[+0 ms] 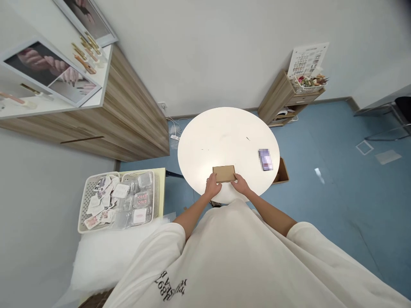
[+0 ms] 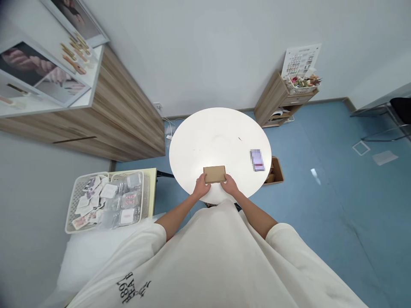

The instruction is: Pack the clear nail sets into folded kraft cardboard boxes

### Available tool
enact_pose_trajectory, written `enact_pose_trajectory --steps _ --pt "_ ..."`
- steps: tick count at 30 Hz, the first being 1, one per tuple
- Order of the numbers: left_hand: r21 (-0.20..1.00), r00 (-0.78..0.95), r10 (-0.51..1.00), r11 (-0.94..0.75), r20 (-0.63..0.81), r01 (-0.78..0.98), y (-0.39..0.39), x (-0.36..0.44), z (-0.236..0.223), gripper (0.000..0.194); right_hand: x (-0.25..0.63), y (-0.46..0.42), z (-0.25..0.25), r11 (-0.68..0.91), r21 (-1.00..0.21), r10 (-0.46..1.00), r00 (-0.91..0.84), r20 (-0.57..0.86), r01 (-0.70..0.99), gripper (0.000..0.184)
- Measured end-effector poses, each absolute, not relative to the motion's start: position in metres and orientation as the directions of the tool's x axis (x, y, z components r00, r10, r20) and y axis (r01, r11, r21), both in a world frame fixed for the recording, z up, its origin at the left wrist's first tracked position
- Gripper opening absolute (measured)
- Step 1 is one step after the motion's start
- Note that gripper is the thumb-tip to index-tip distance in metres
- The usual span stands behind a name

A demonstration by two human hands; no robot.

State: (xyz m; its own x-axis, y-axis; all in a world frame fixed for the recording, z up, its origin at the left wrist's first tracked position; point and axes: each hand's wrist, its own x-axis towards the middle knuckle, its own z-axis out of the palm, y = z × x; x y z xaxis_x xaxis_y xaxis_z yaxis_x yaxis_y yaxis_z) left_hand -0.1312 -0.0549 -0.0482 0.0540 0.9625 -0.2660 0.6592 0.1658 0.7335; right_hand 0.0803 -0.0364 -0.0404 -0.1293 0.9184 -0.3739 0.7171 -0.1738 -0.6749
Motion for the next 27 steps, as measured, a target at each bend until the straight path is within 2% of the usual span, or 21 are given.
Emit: enact_pose_trajectory --steps 5,11,19,27 --pt "0.742 0.107 0.974 0.081 -0.202 0.666 -0.041 -0.098 -0.034 0.059 0.114 -0.039 -0.038 -0.239 -0.688 0.941 -0.011 -0.338 0.685 0.057" --pt "0.746 0.132 0.973 0.056 -0.190 0.664 -0.024 -0.034 -0.020 0.060 0.173 -0.033 -0.030 -0.252 -0.734 0.963 0.090 -0.254 0.631 0.056" --pt "0.754 0.165 0.973 0.016 -0.164 0.657 -0.009 0.086 -0.011 0.062 0.285 -0.032 -0.025 -0.270 -0.784 0.959 0.225 -0.170 0.559 0.058" --pt "0.769 0.307 0.946 -0.119 -0.104 0.628 -0.001 0.217 -0.010 0.061 0.405 -0.043 -0.009 -0.308 -0.763 0.925 0.367 -0.100 0.568 0.059"
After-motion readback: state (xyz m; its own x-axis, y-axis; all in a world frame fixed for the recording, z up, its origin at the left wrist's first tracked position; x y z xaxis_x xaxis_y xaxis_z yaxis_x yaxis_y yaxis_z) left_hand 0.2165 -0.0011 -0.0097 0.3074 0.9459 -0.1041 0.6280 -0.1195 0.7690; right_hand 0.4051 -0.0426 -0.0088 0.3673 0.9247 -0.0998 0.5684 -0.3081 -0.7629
